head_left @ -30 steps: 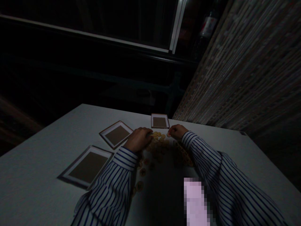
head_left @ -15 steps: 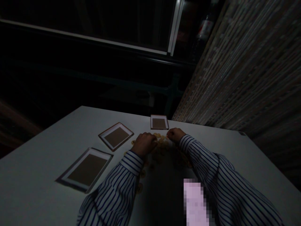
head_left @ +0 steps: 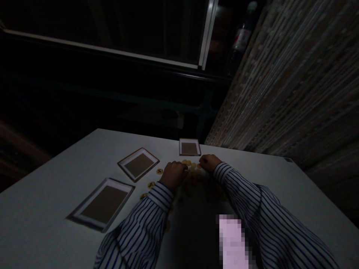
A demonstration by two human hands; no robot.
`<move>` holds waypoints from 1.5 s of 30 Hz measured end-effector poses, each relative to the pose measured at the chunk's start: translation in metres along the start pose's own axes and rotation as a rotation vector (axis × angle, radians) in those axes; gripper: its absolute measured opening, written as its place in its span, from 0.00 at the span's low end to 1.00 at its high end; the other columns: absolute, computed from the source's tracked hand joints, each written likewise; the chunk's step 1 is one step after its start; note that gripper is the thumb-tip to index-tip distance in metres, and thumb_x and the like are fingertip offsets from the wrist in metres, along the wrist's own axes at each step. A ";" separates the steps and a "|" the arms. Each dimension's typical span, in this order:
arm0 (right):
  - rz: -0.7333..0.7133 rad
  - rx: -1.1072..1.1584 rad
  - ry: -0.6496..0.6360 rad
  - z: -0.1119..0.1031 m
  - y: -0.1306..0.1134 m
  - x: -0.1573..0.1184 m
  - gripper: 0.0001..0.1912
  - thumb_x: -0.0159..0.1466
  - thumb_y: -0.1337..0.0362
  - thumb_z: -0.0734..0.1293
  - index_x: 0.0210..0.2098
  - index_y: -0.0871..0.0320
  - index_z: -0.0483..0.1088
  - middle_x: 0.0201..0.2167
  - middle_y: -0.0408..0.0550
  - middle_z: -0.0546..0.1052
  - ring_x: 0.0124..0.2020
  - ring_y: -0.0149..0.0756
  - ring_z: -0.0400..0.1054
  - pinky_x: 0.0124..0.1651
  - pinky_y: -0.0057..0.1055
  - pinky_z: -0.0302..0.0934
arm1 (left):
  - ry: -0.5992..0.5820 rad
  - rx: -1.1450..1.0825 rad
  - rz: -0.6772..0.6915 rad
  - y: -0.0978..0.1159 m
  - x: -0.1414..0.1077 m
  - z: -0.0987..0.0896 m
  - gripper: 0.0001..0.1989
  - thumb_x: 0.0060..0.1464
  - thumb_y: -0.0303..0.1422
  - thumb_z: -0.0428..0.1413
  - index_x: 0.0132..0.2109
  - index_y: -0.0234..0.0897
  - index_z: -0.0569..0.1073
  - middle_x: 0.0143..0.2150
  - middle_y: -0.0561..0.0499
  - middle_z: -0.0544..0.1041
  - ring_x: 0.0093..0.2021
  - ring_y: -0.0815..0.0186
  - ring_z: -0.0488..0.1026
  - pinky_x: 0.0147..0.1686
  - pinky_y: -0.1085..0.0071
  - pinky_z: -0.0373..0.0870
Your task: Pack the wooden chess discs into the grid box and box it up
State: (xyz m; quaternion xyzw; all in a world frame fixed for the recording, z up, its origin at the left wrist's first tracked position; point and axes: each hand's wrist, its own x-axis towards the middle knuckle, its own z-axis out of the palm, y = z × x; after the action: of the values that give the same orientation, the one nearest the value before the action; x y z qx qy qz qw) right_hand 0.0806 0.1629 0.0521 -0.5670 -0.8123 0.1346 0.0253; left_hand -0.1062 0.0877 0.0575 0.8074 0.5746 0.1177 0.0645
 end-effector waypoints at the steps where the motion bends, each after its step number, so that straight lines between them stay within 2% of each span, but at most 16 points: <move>1: 0.000 0.001 0.006 0.000 0.001 0.000 0.13 0.54 0.66 0.62 0.38 0.58 0.73 0.35 0.49 0.77 0.37 0.36 0.69 0.38 0.25 0.57 | 0.005 0.003 0.007 0.000 0.000 0.000 0.11 0.52 0.33 0.49 0.39 0.40 0.75 0.38 0.45 0.76 0.40 0.60 0.71 0.40 0.66 0.63; 9: -0.021 0.016 0.067 -0.005 0.001 -0.004 0.13 0.57 0.65 0.60 0.38 0.57 0.73 0.36 0.49 0.77 0.36 0.35 0.69 0.37 0.25 0.57 | 0.034 -0.036 0.029 -0.003 0.001 0.002 0.11 0.52 0.33 0.48 0.37 0.39 0.75 0.37 0.45 0.77 0.39 0.61 0.72 0.39 0.66 0.63; 13: -0.042 0.030 0.105 -0.009 0.001 -0.006 0.13 0.57 0.64 0.60 0.38 0.58 0.73 0.35 0.50 0.77 0.37 0.36 0.69 0.37 0.26 0.57 | 0.055 -0.225 0.012 -0.011 0.002 -0.003 0.13 0.53 0.36 0.47 0.39 0.39 0.75 0.39 0.47 0.77 0.40 0.63 0.72 0.41 0.70 0.64; 18: -0.096 0.060 0.135 -0.016 -0.002 -0.007 0.13 0.58 0.65 0.58 0.38 0.58 0.73 0.35 0.49 0.77 0.36 0.34 0.69 0.38 0.25 0.57 | 0.087 -0.529 -0.086 -0.028 0.004 -0.006 0.17 0.52 0.42 0.46 0.39 0.38 0.75 0.35 0.49 0.78 0.35 0.64 0.73 0.34 0.72 0.66; 25: -0.168 0.112 0.151 -0.022 -0.020 -0.012 0.13 0.58 0.65 0.59 0.37 0.59 0.72 0.33 0.47 0.77 0.34 0.33 0.69 0.38 0.25 0.58 | 0.174 -0.710 -0.124 -0.048 0.006 -0.013 0.19 0.51 0.44 0.48 0.37 0.35 0.75 0.36 0.48 0.78 0.36 0.63 0.72 0.37 0.71 0.65; 32: -0.199 0.099 0.139 -0.024 -0.031 -0.016 0.12 0.58 0.66 0.59 0.37 0.58 0.73 0.35 0.47 0.77 0.36 0.33 0.69 0.39 0.25 0.58 | 0.203 -0.696 -0.207 -0.053 0.005 -0.018 0.20 0.51 0.44 0.47 0.36 0.33 0.75 0.33 0.48 0.77 0.35 0.63 0.72 0.35 0.71 0.65; 36: -0.214 0.102 0.132 -0.023 -0.034 -0.016 0.12 0.58 0.66 0.59 0.37 0.59 0.73 0.34 0.47 0.77 0.35 0.32 0.69 0.37 0.25 0.58 | 0.225 -0.682 -0.196 -0.055 0.004 -0.019 0.19 0.50 0.44 0.47 0.36 0.34 0.75 0.33 0.48 0.77 0.35 0.63 0.72 0.36 0.71 0.65; 45: -0.212 0.102 0.117 -0.021 -0.038 -0.017 0.12 0.57 0.67 0.60 0.38 0.59 0.73 0.34 0.48 0.77 0.36 0.33 0.70 0.38 0.25 0.58 | 0.220 -0.520 -0.264 -0.071 0.003 -0.013 0.17 0.51 0.40 0.46 0.36 0.35 0.75 0.34 0.47 0.78 0.35 0.62 0.73 0.34 0.71 0.65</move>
State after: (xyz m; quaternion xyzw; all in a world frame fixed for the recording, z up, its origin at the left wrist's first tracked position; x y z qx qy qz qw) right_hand 0.0556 0.1386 0.0842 -0.4828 -0.8569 0.1391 0.1158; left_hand -0.1732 0.1138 0.0534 0.6645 0.6287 0.3381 0.2212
